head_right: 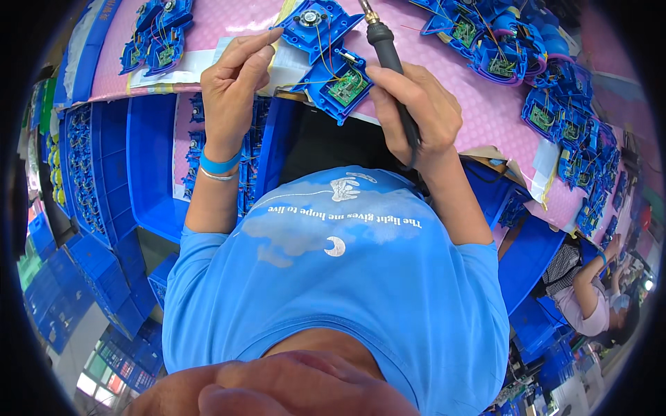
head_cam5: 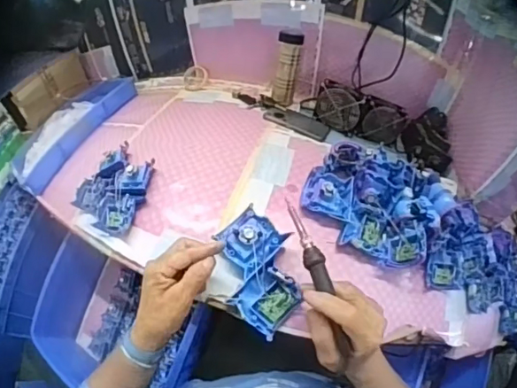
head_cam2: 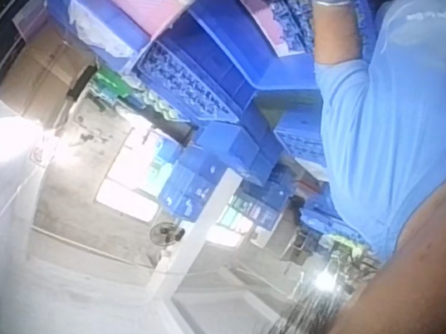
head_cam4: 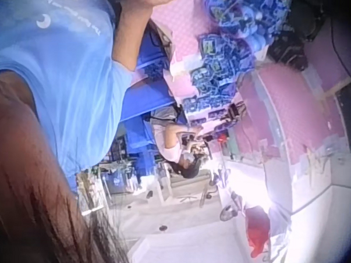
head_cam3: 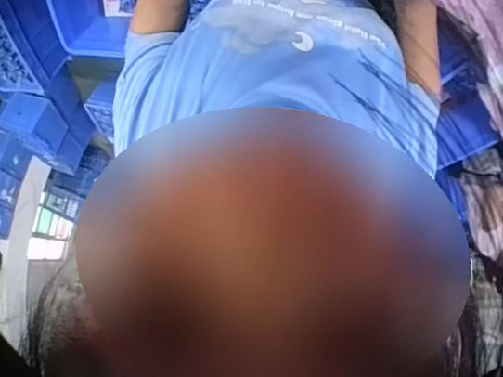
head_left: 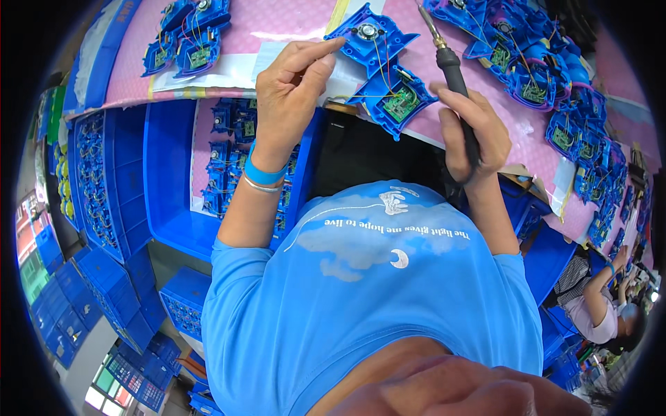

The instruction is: Soldering electronic components onto small circuit boards fixed in plastic frames at an assembly workstation.

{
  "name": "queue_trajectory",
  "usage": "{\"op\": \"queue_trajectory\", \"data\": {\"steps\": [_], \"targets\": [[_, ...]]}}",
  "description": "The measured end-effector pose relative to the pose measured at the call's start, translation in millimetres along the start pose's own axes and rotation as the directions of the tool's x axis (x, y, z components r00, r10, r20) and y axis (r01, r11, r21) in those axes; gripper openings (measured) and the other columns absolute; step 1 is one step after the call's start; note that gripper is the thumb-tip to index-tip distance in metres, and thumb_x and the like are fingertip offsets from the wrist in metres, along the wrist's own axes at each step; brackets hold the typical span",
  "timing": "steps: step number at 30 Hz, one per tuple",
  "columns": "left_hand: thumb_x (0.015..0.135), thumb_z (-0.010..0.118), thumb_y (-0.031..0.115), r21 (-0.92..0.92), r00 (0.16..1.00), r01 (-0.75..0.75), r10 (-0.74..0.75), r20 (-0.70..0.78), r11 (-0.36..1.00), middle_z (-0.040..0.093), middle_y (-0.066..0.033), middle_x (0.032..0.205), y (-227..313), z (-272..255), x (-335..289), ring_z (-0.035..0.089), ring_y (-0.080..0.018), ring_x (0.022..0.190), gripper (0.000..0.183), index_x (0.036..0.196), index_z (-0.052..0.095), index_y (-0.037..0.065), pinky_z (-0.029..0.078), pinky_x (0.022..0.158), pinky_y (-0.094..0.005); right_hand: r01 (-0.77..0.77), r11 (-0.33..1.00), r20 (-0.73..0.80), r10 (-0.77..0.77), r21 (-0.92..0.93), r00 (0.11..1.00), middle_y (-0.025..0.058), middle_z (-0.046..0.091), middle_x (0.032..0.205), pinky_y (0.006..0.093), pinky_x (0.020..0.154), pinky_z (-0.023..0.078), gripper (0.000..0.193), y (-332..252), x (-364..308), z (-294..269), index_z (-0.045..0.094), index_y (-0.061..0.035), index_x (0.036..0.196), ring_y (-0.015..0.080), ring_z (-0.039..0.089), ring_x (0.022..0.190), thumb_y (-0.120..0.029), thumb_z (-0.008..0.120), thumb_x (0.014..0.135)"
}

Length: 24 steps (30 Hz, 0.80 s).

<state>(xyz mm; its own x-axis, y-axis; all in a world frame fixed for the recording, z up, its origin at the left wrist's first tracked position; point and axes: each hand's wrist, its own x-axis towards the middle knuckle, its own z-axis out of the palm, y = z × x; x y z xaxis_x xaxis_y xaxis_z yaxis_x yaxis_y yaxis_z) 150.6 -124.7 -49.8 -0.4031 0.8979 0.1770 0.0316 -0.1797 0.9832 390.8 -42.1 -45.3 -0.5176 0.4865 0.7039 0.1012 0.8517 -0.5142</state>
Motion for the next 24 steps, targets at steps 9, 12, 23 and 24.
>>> {"op": "queue_trajectory", "data": {"steps": [9, 12, 23, 24], "targets": [[0.092, 0.07, 0.005, 0.172, 0.984, -0.153, 0.166, -0.068, 0.973, 0.062, 0.0001, 0.09, -10, 5, 8, 0.049, -0.0028, 0.068, 0.024, 0.115, 0.075, 0.008, 0.039, 0.058, -0.0197, 0.033, 0.98, -0.017, -0.031, 0.194, 0.999, 0.0147, 0.064, 0.068, 0.0294, 0.053, 0.045, 0.023, -15, 12, 5, 0.064, 0.0093, 0.107, 0.0199, 0.061, 0.058, -0.002, 0.059, 0.089], [0.092, 0.07, 0.005, 0.127, 0.985, -0.118, 0.132, -0.111, 0.985, 0.061, -0.0007, 0.088, -12, 4, 8, 0.051, -0.0036, 0.069, 0.023, 0.113, 0.076, 0.008, 0.041, 0.059, -0.0196, 0.013, 0.975, -0.021, -0.009, 0.221, 1.0, 0.014, 0.062, 0.065, 0.0296, 0.052, 0.044, 0.023, -14, 11, 7, 0.064, 0.0093, 0.107, 0.0195, 0.06, 0.056, -0.003, 0.059, 0.089], [0.081, 0.069, -0.009, 0.49, 0.919, -0.303, 0.387, -0.077, 0.817, 0.063, -0.0026, 0.079, -14, 10, 5, 0.055, -0.0054, 0.06, 0.041, 0.119, 0.068, 0.005, 0.045, 0.052, -0.0207, -0.045, 0.969, 0.023, 0.041, 0.244, 0.999, 0.0116, 0.061, 0.065, 0.0295, 0.052, 0.044, 0.021, -13, 11, 12, 0.065, 0.0088, 0.107, 0.0187, 0.059, 0.056, -0.003, 0.059, 0.09], [0.081, 0.069, -0.009, 0.49, 0.92, -0.301, 0.385, -0.078, 0.818, 0.063, -0.0026, 0.079, -15, 10, 5, 0.055, -0.0054, 0.06, 0.041, 0.119, 0.068, 0.005, 0.045, 0.052, -0.0207, -0.047, 0.969, 0.025, 0.042, 0.244, 0.999, 0.0116, 0.061, 0.065, 0.0295, 0.052, 0.044, 0.021, -13, 11, 12, 0.065, 0.0088, 0.107, 0.0187, 0.059, 0.056, -0.003, 0.059, 0.09]]}}
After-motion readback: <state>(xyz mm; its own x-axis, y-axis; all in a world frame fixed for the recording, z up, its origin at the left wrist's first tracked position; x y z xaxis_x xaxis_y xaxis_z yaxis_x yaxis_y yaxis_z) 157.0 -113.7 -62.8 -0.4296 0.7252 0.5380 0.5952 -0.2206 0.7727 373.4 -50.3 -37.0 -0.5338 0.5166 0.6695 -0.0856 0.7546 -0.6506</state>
